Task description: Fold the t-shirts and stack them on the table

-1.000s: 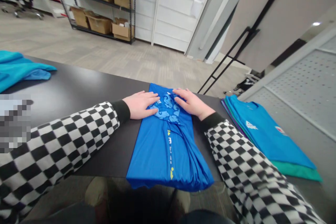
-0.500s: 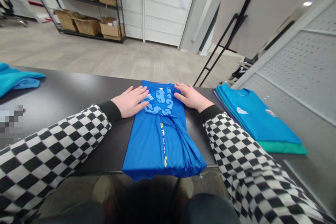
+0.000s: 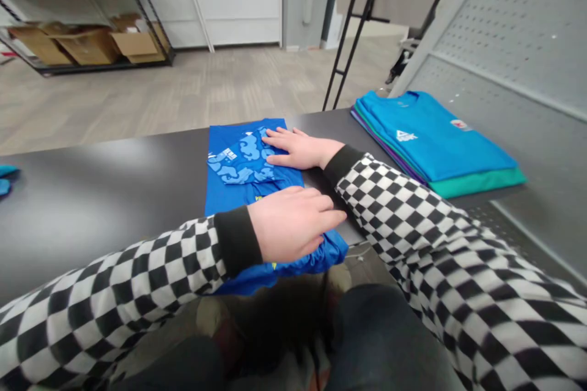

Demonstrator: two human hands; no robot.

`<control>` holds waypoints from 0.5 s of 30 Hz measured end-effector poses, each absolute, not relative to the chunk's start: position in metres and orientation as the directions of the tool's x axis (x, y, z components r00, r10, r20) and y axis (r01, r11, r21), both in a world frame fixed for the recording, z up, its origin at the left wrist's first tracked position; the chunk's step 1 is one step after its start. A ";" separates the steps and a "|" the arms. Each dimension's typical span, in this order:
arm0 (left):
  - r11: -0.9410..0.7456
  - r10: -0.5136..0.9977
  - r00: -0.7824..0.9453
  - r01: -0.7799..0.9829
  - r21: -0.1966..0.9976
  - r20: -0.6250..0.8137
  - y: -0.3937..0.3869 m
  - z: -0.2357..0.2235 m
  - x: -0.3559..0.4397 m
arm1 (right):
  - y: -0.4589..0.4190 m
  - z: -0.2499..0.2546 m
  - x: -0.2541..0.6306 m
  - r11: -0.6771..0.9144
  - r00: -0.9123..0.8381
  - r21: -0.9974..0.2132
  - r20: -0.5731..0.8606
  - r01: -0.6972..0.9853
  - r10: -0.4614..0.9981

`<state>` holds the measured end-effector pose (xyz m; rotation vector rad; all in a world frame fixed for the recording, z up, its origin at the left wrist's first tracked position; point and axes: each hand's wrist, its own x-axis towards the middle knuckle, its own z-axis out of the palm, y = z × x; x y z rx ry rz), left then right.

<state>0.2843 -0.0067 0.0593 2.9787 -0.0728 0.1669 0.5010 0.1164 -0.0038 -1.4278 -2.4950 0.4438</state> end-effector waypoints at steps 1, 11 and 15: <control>-0.989 -0.048 0.995 -0.060 0.139 0.085 -0.009 0.060 0.290 | 0.118 -0.006 0.501 0.489 -0.506 -0.363 0.055 0.793 0.861; -0.959 -0.280 0.914 -0.257 -0.116 0.294 -0.037 0.069 0.298 | 0.131 -0.021 0.505 0.545 -0.546 -0.357 0.108 0.759 0.831; -0.952 -0.306 0.890 -0.280 -0.124 0.337 -0.060 0.062 0.269 | 0.135 -0.024 0.506 0.546 -0.548 -0.375 0.111 0.749 0.829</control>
